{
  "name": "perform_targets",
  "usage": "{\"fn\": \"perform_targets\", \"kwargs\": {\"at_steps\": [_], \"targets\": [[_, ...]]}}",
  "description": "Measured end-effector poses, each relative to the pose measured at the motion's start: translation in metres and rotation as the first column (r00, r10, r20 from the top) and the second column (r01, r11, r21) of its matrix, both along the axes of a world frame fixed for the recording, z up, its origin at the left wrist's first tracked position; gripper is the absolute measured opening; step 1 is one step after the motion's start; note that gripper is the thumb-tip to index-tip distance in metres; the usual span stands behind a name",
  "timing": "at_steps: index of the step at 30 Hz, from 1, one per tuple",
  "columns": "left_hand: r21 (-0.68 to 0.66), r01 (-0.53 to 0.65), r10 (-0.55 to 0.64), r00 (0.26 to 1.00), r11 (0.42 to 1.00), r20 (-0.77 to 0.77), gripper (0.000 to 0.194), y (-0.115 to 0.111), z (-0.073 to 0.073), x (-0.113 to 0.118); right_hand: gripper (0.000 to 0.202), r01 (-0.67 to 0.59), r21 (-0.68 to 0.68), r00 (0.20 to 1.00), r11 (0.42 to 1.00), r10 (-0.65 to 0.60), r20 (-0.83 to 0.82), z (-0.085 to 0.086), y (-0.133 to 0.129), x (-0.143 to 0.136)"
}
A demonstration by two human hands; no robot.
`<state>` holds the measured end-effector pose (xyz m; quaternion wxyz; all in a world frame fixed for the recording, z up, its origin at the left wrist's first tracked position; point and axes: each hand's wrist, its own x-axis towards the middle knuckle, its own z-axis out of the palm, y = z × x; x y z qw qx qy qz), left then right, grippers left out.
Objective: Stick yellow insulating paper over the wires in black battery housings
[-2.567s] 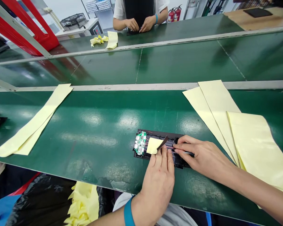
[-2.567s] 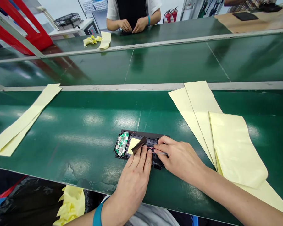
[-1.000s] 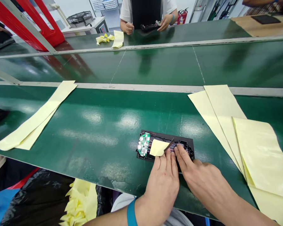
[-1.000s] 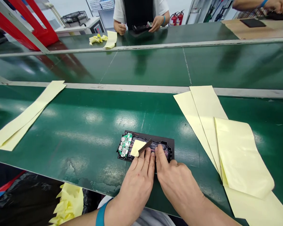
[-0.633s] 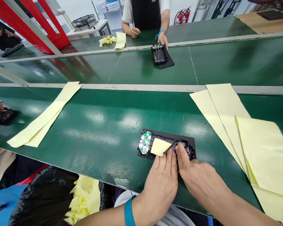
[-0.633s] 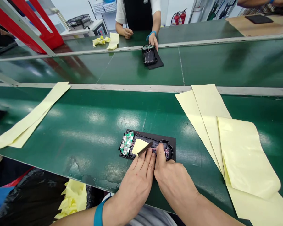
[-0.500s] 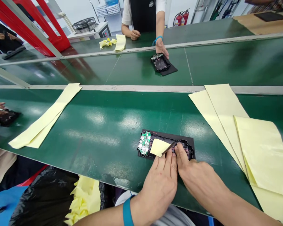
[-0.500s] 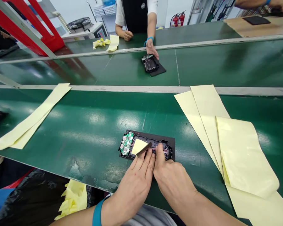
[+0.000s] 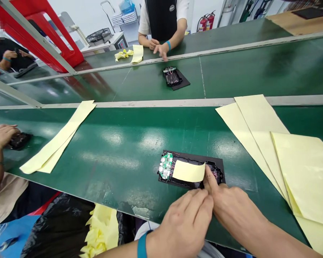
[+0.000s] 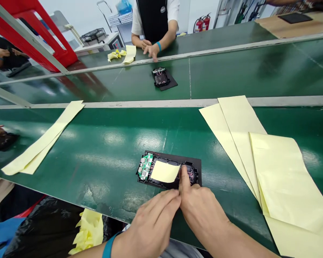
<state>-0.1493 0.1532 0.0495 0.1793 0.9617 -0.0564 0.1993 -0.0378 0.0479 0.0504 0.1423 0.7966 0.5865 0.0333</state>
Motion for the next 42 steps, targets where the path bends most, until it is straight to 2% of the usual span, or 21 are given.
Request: {"fn": "perform_targets", "kwargs": {"at_steps": [2, 3, 6, 9, 12, 17, 26, 33, 38, 42], "targets": [[-0.067, 0.056, -0.052, 0.996, 0.996, 0.07, 0.035, 0.018, 0.006, -0.003, 0.05, 0.016, 0.01, 1.0, 1.0, -0.016, -0.007, -0.001, 0.0, 0.0], [-0.068, 0.063, -0.061, 0.997, 0.996, 0.04, 0.035, 0.029, 0.008, -0.002, 0.049, 0.021, 0.015, 1.0, 1.0, -0.021, -0.014, -0.001, 0.0, 0.0], [0.062, 0.101, -0.085, 0.971, 0.993, -0.223, 0.042, 0.056, 0.008, 0.01, 0.045, 0.033, 0.023, 0.999, 0.999, -0.032, -0.028, -0.001, 0.001, 0.0], [0.126, 0.214, -0.147, 0.903, 0.969, -0.404, 0.054, 0.066, 0.002, 0.021, 0.044, 0.049, 0.032, 0.998, 0.998, -0.048, -0.046, 0.0, 0.001, 0.0], [0.135, 0.252, -0.166, 0.874, 0.958, -0.457, 0.059, 0.062, -0.004, 0.023, 0.044, 0.048, 0.036, 0.998, 0.998, -0.046, -0.049, 0.0, 0.001, 0.0], [0.164, 0.232, -0.135, 0.879, 0.959, -0.457, 0.066, 0.051, -0.006, 0.021, 0.046, 0.03, 0.023, 1.0, 0.999, -0.03, -0.005, 0.001, 0.0, 0.0], [0.255, 0.07, 0.019, 0.944, 0.964, -0.33, 0.089, 0.028, -0.023, 0.019, 0.053, 0.037, 0.062, 0.997, 0.997, -0.041, 0.062, -0.005, -0.003, -0.001], [0.315, 0.004, 0.086, 0.958, 0.949, -0.272, 0.089, 0.023, -0.023, 0.022, 0.052, 0.046, 0.196, 0.992, 0.979, -0.068, 0.103, -0.005, -0.005, 0.003], [0.38, -0.031, 0.128, 0.964, 0.924, -0.234, 0.095, 0.016, -0.023, 0.026, 0.054, 0.044, 0.254, 0.999, 0.966, -0.051, 0.018, -0.006, -0.01, 0.012], [0.436, -0.042, 0.162, 0.957, 0.899, -0.242, 0.101, 0.007, -0.02, 0.029, 0.062, 0.028, 0.243, 0.999, 0.97, -0.019, -0.04, -0.005, -0.014, 0.02]]}}
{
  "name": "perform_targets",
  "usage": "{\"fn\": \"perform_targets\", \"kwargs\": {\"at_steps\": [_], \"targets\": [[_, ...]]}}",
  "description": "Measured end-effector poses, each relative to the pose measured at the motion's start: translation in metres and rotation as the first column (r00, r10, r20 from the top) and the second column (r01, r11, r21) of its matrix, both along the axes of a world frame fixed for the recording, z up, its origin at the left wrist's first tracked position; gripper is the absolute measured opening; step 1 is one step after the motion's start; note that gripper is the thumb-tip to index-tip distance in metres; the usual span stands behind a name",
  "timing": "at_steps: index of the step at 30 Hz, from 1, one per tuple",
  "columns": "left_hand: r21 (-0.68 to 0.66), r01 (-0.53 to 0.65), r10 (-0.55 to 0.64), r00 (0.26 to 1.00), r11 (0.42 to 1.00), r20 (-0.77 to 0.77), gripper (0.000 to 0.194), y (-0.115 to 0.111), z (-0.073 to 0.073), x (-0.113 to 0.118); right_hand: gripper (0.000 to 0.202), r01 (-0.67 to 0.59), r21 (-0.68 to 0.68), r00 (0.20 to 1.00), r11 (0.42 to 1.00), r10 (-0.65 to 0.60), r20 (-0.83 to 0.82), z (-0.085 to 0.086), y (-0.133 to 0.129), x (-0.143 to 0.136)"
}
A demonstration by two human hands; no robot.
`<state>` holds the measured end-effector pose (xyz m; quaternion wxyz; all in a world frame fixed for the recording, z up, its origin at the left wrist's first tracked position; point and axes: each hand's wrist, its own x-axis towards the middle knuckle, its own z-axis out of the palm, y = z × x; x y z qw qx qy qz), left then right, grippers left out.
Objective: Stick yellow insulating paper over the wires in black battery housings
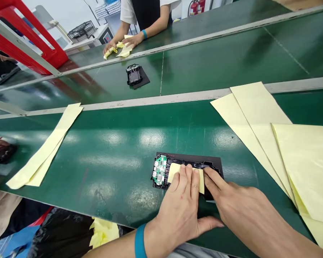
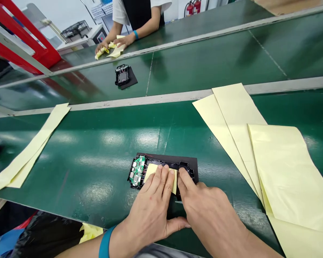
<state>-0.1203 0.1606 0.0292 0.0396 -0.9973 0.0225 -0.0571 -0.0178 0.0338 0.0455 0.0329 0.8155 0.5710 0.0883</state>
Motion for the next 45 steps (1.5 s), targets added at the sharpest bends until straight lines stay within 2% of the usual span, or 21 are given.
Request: {"fn": "perform_targets", "kwargs": {"at_steps": [6, 11, 18, 21, 27, 30, 32, 35, 38, 41, 45], "targets": [[0.061, -0.011, 0.011, 1.0, 0.998, -0.005, 0.106, -0.007, 0.002, 0.003, 0.062, -0.078, -0.007, 0.996, 0.997, 0.078, -0.053, 0.007, -0.002, 0.012], [0.071, -0.025, 0.028, 0.999, 0.997, -0.036, 0.107, -0.011, 0.001, 0.005, 0.062, -0.129, 0.044, 0.987, 0.991, 0.133, -0.095, 0.005, -0.011, 0.02], [0.105, -0.034, 0.041, 0.997, 0.994, -0.067, 0.103, -0.016, 0.004, 0.008, 0.057, -0.158, 0.065, 0.985, 0.985, 0.162, -0.053, 0.006, -0.013, 0.022], [0.11, -0.029, 0.036, 0.998, 0.994, -0.056, 0.103, -0.016, 0.005, 0.009, 0.056, -0.15, 0.093, 0.988, 0.984, 0.153, -0.023, 0.009, -0.015, 0.03], [0.131, -0.049, 0.055, 0.998, 0.99, -0.044, 0.108, -0.019, 0.005, 0.011, 0.05, -0.025, 0.182, 0.976, 0.983, 0.063, -0.208, 0.006, -0.024, 0.042], [0.104, -0.068, 0.072, 0.997, 0.992, -0.034, 0.109, -0.022, 0.004, 0.013, 0.049, -0.041, 0.172, 0.956, 0.984, 0.089, -0.281, 0.004, -0.02, 0.036], [0.089, -0.075, 0.079, 0.996, 0.993, -0.036, 0.108, -0.023, 0.002, 0.014, 0.044, -0.049, 0.114, 0.954, 0.992, 0.081, -0.29, 0.003, -0.014, 0.032], [0.05, -0.08, 0.08, 0.997, 0.996, 0.004, 0.11, -0.021, -0.002, 0.012, 0.035, -0.059, 0.026, 0.971, 0.998, 0.063, -0.233, 0.004, -0.006, 0.029], [-0.087, -0.067, 0.071, 0.997, 0.994, 0.041, 0.11, -0.01, -0.003, 0.005, 0.038, -0.097, -0.019, 0.982, 0.995, 0.092, -0.166, 0.006, -0.003, 0.027], [-0.204, -0.005, -0.005, 0.999, 0.979, -0.048, 0.099, 0.005, 0.0, -0.004, 0.036, -0.11, -0.02, 0.985, 0.994, 0.106, -0.134, 0.006, -0.002, 0.025], [-0.212, 0.068, -0.095, 0.989, 0.975, -0.117, 0.084, 0.013, 0.004, -0.011, 0.023, -0.099, -0.011, 0.976, 0.995, 0.095, -0.197, 0.006, -0.001, 0.029]]}}
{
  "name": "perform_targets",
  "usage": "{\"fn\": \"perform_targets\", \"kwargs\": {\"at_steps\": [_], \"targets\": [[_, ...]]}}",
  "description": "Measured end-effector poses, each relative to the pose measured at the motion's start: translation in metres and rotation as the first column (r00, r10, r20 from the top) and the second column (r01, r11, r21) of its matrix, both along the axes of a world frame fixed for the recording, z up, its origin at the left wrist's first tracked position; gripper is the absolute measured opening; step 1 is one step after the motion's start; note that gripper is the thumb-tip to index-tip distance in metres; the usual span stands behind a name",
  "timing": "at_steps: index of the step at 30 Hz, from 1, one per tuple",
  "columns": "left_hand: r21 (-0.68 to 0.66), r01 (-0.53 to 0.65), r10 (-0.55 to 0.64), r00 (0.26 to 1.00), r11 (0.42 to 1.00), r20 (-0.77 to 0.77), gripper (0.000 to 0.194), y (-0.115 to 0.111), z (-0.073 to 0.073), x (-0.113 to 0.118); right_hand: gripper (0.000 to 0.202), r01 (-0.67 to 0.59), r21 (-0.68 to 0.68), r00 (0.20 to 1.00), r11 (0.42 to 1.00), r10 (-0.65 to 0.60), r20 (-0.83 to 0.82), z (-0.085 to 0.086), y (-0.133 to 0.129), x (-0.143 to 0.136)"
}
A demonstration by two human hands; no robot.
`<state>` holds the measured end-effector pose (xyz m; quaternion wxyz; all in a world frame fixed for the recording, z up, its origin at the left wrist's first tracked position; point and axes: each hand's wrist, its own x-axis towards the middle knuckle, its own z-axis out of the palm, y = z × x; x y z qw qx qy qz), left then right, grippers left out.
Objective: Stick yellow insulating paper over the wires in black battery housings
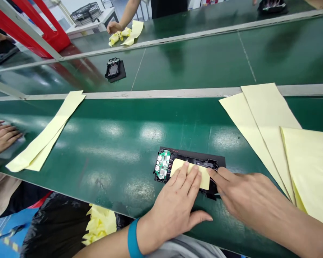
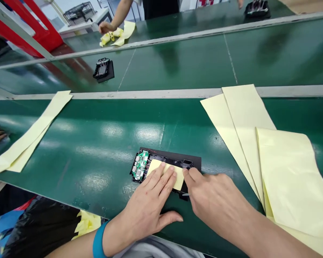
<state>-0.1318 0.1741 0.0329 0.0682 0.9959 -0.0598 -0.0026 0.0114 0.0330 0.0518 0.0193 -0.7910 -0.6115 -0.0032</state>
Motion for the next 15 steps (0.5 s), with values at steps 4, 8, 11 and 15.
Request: {"fn": "perform_targets", "kwargs": {"at_steps": [4, 8, 11, 15], "targets": [[0.014, -0.007, 0.007, 1.0, 1.0, 0.0, 0.081, -0.004, 0.0, 0.001, 0.024, 0.046, -0.005, 0.991, 0.999, -0.046, -0.123, 0.001, 0.0, 0.007], [0.02, 0.023, -0.023, 1.0, 1.0, -0.005, 0.082, -0.003, 0.005, 0.007, 0.027, 0.08, 0.018, 0.991, 0.997, -0.077, -0.106, 0.0, -0.002, 0.007], [0.07, 0.077, -0.075, 0.997, 0.995, -0.02, 0.082, -0.006, 0.011, 0.011, 0.031, 0.067, 0.036, 0.997, 0.997, -0.065, -0.048, 0.0, -0.002, 0.005], [0.086, 0.027, -0.028, 1.0, 0.996, 0.01, 0.075, -0.012, 0.012, 0.008, 0.037, 0.068, 0.064, 0.997, 0.996, -0.07, 0.036, -0.001, 0.001, 0.004]]}}
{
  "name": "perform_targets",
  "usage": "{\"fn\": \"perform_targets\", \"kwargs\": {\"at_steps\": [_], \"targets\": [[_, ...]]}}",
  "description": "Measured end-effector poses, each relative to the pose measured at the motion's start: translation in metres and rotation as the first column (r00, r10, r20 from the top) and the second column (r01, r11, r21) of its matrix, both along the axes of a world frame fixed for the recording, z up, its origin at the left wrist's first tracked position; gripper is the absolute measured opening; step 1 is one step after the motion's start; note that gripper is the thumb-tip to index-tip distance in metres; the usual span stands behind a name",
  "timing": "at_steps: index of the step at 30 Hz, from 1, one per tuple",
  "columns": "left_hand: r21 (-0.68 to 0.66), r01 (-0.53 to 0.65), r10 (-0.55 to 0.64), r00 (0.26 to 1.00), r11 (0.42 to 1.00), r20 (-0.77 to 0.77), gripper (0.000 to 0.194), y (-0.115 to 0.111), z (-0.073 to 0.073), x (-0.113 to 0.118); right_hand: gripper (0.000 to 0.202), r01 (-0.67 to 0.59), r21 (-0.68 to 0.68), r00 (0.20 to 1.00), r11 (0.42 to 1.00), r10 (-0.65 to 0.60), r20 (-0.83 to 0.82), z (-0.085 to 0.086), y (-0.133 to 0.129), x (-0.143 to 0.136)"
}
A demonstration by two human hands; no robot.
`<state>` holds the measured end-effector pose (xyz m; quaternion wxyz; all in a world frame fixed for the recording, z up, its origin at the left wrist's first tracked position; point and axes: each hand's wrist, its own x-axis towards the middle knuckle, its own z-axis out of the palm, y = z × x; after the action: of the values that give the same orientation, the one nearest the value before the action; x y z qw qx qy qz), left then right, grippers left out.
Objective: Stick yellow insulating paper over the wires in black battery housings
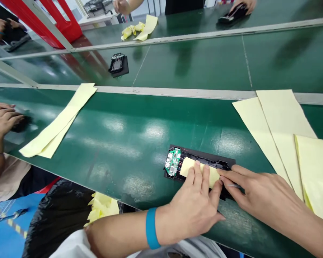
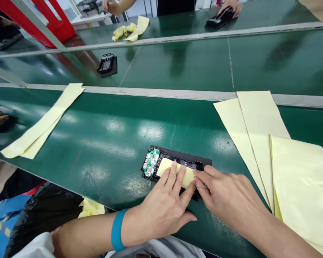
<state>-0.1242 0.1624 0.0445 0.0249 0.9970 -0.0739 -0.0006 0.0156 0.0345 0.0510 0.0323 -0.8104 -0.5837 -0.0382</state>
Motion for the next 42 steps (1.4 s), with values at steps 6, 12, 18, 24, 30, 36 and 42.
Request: {"fn": "perform_targets", "kwargs": {"at_steps": [6, 12, 18, 24, 30, 36, 42], "targets": [[-0.035, -0.095, 0.097, 0.993, 0.995, 0.065, 0.068, 0.01, -0.011, -0.014, 0.039, -0.047, -0.047, 0.992, 0.998, 0.052, 0.115, -0.002, 0.0, -0.002], [0.01, -0.174, 0.173, 0.982, 0.985, 0.08, 0.077, 0.002, -0.014, -0.005, 0.044, -0.1, 0.033, 0.987, 0.994, 0.095, 0.134, -0.004, 0.0, -0.003], [-0.226, -0.237, 0.273, 0.952, 0.945, 0.142, 0.082, 0.013, -0.017, 0.004, 0.045, -0.107, 0.091, 0.987, 0.99, 0.094, 0.133, -0.006, 0.006, -0.014], [-0.402, -0.083, 0.167, 0.97, 0.912, 0.179, 0.065, 0.043, -0.004, 0.0, 0.039, 0.0, 0.112, 0.999, 0.994, -0.006, 0.053, -0.006, -0.001, -0.039], [-0.452, -0.235, 0.365, 0.903, 0.861, 0.227, 0.02, 0.014, -0.008, -0.042, 0.041, 0.224, 0.209, 0.962, 0.952, -0.182, -0.201, -0.008, -0.001, 0.001], [-0.496, -0.435, 0.526, 0.849, 0.752, 0.052, 0.029, 0.036, -0.007, -0.046, 0.039, 0.079, 0.075, 0.959, 0.994, -0.055, -0.278, -0.028, -0.007, -0.015], [-0.367, -0.41, 0.461, 0.886, 0.835, 0.059, 0.041, 0.043, -0.001, -0.036, 0.035, 0.045, 0.265, 0.999, 0.963, -0.038, -0.035, -0.011, 0.009, -0.041]]}}
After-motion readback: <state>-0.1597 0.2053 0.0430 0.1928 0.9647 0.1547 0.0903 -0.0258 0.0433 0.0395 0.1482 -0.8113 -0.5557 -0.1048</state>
